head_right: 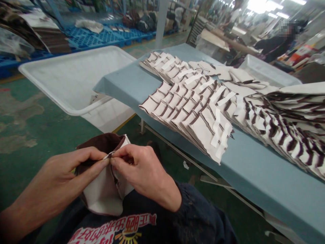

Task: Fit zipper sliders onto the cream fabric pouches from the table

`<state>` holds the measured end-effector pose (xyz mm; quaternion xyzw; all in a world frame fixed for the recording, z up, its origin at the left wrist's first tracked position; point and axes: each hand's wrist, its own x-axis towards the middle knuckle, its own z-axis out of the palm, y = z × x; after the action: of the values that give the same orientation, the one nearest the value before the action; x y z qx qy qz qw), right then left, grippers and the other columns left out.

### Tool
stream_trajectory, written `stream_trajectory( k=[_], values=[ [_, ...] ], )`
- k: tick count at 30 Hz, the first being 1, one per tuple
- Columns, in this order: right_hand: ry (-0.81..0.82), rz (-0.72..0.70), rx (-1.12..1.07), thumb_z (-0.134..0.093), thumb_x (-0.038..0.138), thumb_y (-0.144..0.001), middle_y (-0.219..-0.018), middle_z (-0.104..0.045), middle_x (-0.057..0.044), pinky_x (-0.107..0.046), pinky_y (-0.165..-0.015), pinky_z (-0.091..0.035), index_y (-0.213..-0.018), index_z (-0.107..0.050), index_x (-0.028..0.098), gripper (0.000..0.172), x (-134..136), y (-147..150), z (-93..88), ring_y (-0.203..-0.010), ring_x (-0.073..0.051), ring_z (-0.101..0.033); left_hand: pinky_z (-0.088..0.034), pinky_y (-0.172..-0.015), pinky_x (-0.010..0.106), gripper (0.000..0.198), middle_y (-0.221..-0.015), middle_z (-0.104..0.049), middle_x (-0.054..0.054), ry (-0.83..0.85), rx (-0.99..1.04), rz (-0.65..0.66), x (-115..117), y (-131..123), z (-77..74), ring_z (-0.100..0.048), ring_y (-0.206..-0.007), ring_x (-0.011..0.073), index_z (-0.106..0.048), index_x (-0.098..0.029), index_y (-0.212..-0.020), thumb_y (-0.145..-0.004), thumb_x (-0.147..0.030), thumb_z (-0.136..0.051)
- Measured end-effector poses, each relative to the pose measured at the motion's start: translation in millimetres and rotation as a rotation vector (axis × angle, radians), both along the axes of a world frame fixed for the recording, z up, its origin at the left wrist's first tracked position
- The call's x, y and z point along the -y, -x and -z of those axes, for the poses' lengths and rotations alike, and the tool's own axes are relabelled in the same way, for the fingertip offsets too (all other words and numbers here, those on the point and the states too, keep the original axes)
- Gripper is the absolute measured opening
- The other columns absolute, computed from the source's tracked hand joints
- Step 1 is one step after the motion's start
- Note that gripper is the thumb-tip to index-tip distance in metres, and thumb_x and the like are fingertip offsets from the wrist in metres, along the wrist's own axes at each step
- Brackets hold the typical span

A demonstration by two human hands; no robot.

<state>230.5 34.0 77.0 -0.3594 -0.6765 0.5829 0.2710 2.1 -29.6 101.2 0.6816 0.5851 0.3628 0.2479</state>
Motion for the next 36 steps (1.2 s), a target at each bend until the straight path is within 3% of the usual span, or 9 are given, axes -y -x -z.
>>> stream_trajectory(
  k=[3,7,10,14,16,18,27,30,36],
  values=[
    [0.208,-0.035,-0.043,-0.095,0.04,-0.108,-0.092,-0.09,-0.003,-0.027,-0.074,-0.058,-0.098,-0.088,0.02,0.023,-4.2,0.4,-2.3,-0.082,-0.017,-0.079,-0.051,-0.056,0.025,0.028,-0.078,-0.09,-0.006,0.033,-0.007,0.005,0.6,-4.0,-1.7,-0.08,-0.062,0.0169,-0.093,-0.031,-0.09,-0.109,-0.04,-0.076],
    [0.445,-0.131,-0.138,-0.109,0.07,-0.093,-0.082,-0.084,-0.001,-0.026,-0.07,-0.055,-0.09,-0.083,0.02,0.056,-13.7,0.6,-3.0,-0.073,-0.014,-0.07,-0.051,-0.056,0.026,0.031,-0.079,-0.091,-0.004,0.033,0.007,0.016,3.0,-4.5,-0.1,-0.08,-0.063,0.0186,-0.092,-0.031,-0.09,-0.112,-0.044,-0.075],
    [0.501,-0.175,-0.147,-0.11,0.078,-0.088,-0.079,-0.082,-0.001,-0.026,-0.071,-0.055,-0.088,-0.082,0.02,0.065,-17.9,0.3,-1.6,-0.07,-0.014,-0.067,-0.052,-0.058,0.026,0.03,-0.08,-0.092,-0.004,0.032,0.009,0.031,5.4,-3.2,2.7,-0.082,-0.066,0.019,-0.092,-0.031,-0.092,-0.114,-0.043,-0.075],
    [0.412,-0.143,-0.069,-0.102,0.053,-0.099,-0.081,-0.08,0.0,-0.025,-0.068,-0.05,-0.087,-0.079,0.02,0.041,-15.2,0.7,-4.4,-0.074,-0.014,-0.067,-0.05,-0.056,0.024,0.028,-0.08,-0.092,-0.005,-0.003,0.003,0.035,5.4,-3.7,0.8,-0.083,-0.067,0.018,-0.094,-0.032,-0.092,-0.11,-0.038,-0.074],
    [0.278,-0.095,-0.006,-0.089,0.032,-0.102,-0.081,-0.076,0.002,-0.025,-0.068,-0.047,-0.086,-0.075,0.022,0.024,-11.5,2.6,-7.9,-0.074,-0.013,-0.065,-0.049,-0.055,0.024,0.027,-0.077,-0.09,-0.006,0.002,-0.005,0.026,3.8,-5.1,-1.7,-0.081,-0.063,0.0167,-0.094,-0.031,-0.09,-0.107,-0.037,-0.074],
    [0.105,-0.043,0.075,-0.078,0.021,-0.1,-0.079,-0.072,0.004,-0.026,-0.067,-0.045,-0.084,-0.071,0.023,0.017,-7.2,5.3,-10.3,-0.071,-0.013,-0.062,-0.049,-0.054,0.024,0.027,-0.074,-0.089,-0.006,0.03,-0.005,0.016,1.5,-7.2,-3.1,-0.076,-0.057,0.0154,-0.092,-0.03,-0.086,-0.103,-0.035,-0.072],
    [-0.449,0.055,0.292,-0.075,0.019,-0.095,-0.082,-0.069,0.002,-0.033,-0.074,-0.039,-0.089,-0.059,0.027,0.019,2.0,11.8,7.0,-0.076,-0.017,-0.061,-0.053,-0.061,0.028,0.029,-0.069,-0.086,-0.002,0.129,-0.019,-0.123,-6.9,-18.2,11.6,-0.078,-0.06,0.0192,-0.086,-0.027,-0.078,-0.087,-0.044,-0.065],
    [-0.378,0.019,0.23,-0.074,0.02,-0.095,-0.081,-0.068,0.004,-0.032,-0.073,-0.04,-0.089,-0.058,0.028,0.019,-2.0,9.7,8.3,-0.075,-0.016,-0.06,-0.053,-0.061,0.027,0.032,-0.069,-0.085,0.0,0.204,0.058,-0.103,-9.5,-17.1,12.0,-0.076,-0.061,0.0205,-0.086,-0.026,-0.077,-0.086,-0.048,-0.065],
    [0.016,-0.132,-0.017,-0.072,0.025,-0.093,-0.078,-0.065,0.006,-0.027,-0.067,-0.045,-0.085,-0.063,0.026,0.012,-16.7,4.5,0.5,-0.072,-0.013,-0.058,-0.049,-0.053,0.022,0.029,-0.069,-0.081,-0.001,0.328,0.257,0.064,-15.8,5.1,10.8,-0.067,-0.059,0.0174,-0.088,-0.026,-0.08,-0.088,-0.048,-0.072]
  ],
)
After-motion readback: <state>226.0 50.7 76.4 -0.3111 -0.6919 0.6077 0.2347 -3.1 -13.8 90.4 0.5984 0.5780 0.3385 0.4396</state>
